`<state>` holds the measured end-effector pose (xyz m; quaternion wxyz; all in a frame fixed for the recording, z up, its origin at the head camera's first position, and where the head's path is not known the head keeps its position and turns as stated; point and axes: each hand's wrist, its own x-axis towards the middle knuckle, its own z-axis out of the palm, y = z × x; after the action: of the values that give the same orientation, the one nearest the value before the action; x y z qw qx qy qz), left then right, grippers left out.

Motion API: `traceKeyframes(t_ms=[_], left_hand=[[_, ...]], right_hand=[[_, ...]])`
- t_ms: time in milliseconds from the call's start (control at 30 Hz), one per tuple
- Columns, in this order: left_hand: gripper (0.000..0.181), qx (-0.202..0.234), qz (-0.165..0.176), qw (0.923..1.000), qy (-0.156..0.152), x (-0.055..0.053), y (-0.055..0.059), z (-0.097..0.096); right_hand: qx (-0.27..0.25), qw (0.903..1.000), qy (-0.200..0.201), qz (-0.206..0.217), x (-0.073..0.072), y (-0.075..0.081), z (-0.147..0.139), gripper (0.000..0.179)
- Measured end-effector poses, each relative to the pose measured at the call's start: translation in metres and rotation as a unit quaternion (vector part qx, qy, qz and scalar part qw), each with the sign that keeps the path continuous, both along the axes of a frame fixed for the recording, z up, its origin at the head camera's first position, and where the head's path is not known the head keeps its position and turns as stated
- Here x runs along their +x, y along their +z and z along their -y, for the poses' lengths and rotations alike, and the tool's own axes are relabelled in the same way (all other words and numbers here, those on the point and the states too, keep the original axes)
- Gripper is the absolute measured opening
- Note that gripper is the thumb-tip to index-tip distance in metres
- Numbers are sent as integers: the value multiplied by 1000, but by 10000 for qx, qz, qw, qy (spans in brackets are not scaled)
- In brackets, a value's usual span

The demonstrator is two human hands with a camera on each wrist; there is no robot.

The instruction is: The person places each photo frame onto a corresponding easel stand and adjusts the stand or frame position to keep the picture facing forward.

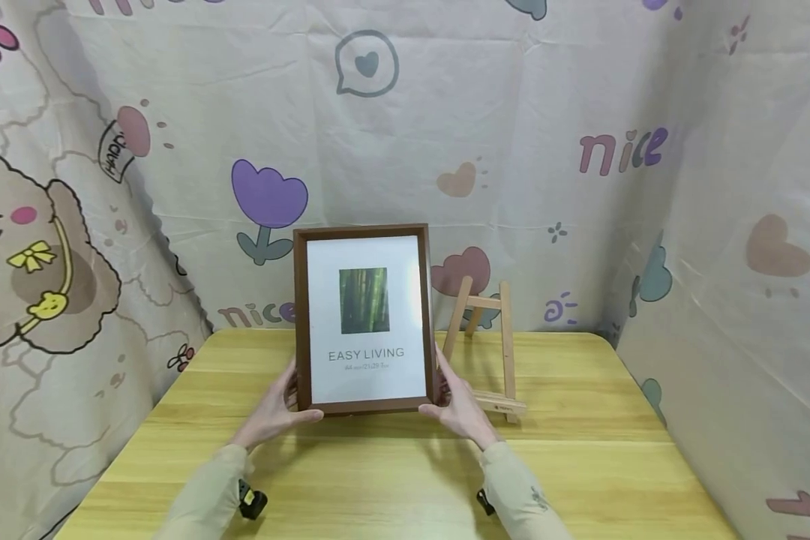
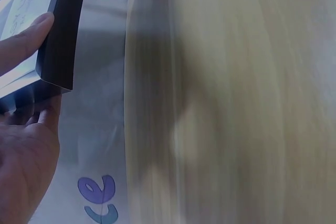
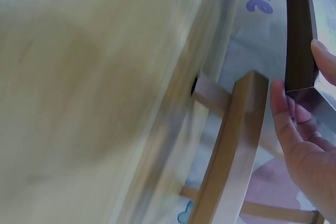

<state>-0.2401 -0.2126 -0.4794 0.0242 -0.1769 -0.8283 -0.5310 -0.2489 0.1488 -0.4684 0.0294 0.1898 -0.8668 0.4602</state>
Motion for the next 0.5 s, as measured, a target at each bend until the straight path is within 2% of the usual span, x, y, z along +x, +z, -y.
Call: traceKeyframes(t_ms=[200, 433, 500], left_hand=[[127, 74, 253, 9996, 24, -4, 5, -12], [125, 196, 77, 9995, -233, -10, 7, -27], [124, 143, 49, 9997, -196, -11, 7, -30]], right_hand=[[-34, 9998, 10, -191, 0, 3, -13, 114], [-131, 9994, -40, -329, 2, 6, -28, 116], [-161, 9992, -27, -378, 2, 6, -31, 116]])
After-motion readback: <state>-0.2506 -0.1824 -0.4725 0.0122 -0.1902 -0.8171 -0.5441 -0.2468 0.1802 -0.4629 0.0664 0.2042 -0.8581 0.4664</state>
